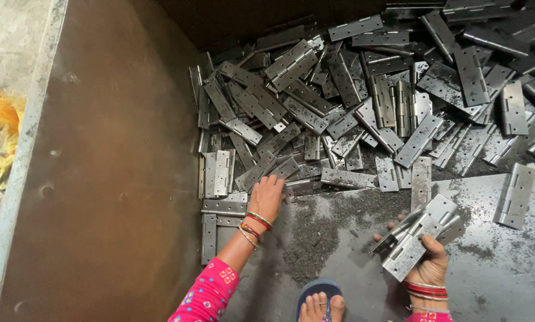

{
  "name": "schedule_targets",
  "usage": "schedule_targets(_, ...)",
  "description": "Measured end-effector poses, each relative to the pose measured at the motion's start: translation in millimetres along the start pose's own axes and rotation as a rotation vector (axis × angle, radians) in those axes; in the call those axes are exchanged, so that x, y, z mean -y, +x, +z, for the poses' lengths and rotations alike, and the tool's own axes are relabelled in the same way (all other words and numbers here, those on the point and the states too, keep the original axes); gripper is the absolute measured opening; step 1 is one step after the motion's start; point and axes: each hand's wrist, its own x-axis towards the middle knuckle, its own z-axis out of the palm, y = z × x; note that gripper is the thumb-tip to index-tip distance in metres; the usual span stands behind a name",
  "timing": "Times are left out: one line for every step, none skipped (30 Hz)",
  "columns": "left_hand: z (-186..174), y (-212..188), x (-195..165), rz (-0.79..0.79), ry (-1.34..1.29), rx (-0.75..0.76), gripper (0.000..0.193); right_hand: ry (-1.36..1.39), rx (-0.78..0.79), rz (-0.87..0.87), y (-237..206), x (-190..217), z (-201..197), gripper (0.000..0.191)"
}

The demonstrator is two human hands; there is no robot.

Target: The person picks up metal hinge components from a pile on the floor, aligns them, and stacks them into small bundles.

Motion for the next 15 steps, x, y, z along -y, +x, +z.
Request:
schedule_targets(2,1,8,-0.001,-0.021,0.033,0.035,0.01,0.005,0.0,1,-1,1,0.07)
schedule_targets(3,2,12,-0.01,-0.031,0.11,0.037,0.013,0.002,0.013,1,-2,2,0.07)
schedule_targets(3,4,15,-0.017,-0.042,0.187,0.038,0.016,-0.002,0.024,2,-3,3,0.071)
schedule_targets(4,6,16,-0.026,-0.056,0.264,0.041,0.015,-0.007,0.037,2,-4,2,0.071)
schedule_targets(3,8,17,-0.008,-0.076,0.235,0.039,0.008,-0.005,0.042,2,-5,2,0.07)
schedule_targets(2,10,17,0.013,-0.096,0.207,0.038,0.002,-0.004,0.045,2,-6,2,0.07)
schedule_targets(1,10,16,0.036,-0.112,0.179,0.036,0.001,-0.003,0.048,2,-7,2,0.069)
schedule_targets(1,9,16,0.026,-0.101,0.156,0.04,0.007,-0.001,0.048,1,-8,2,0.069)
schedule_targets(0,6,16,0.01,-0.09,0.135,0.045,0.013,0.0,0.054,1,-9,2,0.069)
schedule_targets(-1,2,16,-0.003,-0.079,0.117,0.05,0.02,-0.003,0.059,1,-9,3,0.069)
schedule_targets(0,-2,17,0.001,-0.067,0.114,0.046,0.015,-0.013,0.057,1,-10,3,0.069)
schedule_targets(0,-8,19,0.001,-0.057,0.104,0.042,0.004,-0.017,0.056,1,-10,4,0.069)
schedule_targets(-1,-12,20,0.0,-0.048,0.091,0.038,-0.009,-0.019,0.055,1,-10,4,0.068)
schedule_targets(-2,-16,22,-0.005,-0.033,0.057,0.039,-0.027,-0.018,0.055,1,-10,4,0.069)
schedule_targets(-3,-19,24,-0.011,-0.017,0.027,0.039,-0.042,-0.021,0.057,1,-10,4,0.07)
